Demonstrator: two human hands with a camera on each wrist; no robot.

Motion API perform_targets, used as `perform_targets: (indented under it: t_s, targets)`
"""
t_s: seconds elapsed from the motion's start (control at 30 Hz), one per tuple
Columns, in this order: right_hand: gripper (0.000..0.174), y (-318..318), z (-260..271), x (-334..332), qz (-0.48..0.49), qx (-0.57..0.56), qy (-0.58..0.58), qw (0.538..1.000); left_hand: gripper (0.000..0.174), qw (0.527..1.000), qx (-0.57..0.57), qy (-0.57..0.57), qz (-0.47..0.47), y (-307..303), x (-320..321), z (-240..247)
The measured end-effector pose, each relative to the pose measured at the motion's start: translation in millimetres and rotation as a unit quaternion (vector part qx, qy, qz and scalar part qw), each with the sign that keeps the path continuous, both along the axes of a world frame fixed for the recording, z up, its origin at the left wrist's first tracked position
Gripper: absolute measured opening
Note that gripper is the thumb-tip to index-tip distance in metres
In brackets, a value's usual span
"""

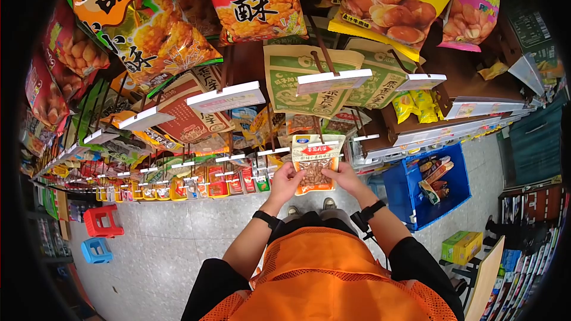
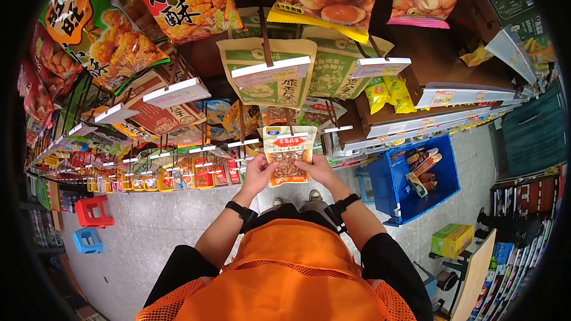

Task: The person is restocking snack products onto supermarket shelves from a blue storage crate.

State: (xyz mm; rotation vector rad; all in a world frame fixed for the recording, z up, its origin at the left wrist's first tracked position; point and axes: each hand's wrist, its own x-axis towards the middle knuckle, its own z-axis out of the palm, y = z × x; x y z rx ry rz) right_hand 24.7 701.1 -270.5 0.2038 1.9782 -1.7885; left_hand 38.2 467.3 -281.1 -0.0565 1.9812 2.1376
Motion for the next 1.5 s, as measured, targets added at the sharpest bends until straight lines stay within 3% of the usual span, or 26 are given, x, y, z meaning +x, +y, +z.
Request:
perform_targets:
  t_s: [0.13, 0.3, 0.5, 0.6, 1.13, 1.43, 1.5]
  targets:
    - [0.03, -2, -2, -5, -0.045, 0.006, 0.055, 0.997, 0.015, 1.0, 0.022, 0.009, 0.003, 2, 2, -1]
    - [0.026, -10, 26, -27, -0.171, -0.068, 0.076, 0.98, 0.014, 1.0, 0.015, 0.02, 0.002, -2, 0, -1]
    - [0.023, -19, 22, -44, -0.204, 0.012, 0.103, 0.973, 0.014, 0.999, 0.004, 0.04, 0.0, -5, -4, -5]
    - [0.024, -29, 20, -44, -0.236, -0.039, 0.148, 0.96, 0.015, 0.999, 0.007, 0.041, 0.013, -5, -5, -1]
    - [0.019, -22, 14, -33, -0.202, 0.021, 0.18, 0.962, 0.017, 0.999, 0.0, 0.04, -0.013, -6, -4, -12]
    - [0.031, -26, 10, -50, -0.218, 0.034, 0.166, 0.961, 0.018, 0.999, -0.012, 0.035, 0.003, -4, -17, -19]
    - [0.043, -25, 9, -53, -0.203, 0.158, 0.116, 0.959, 0.018, 0.999, -0.025, 0.033, 0.005, -3, -23, -26]
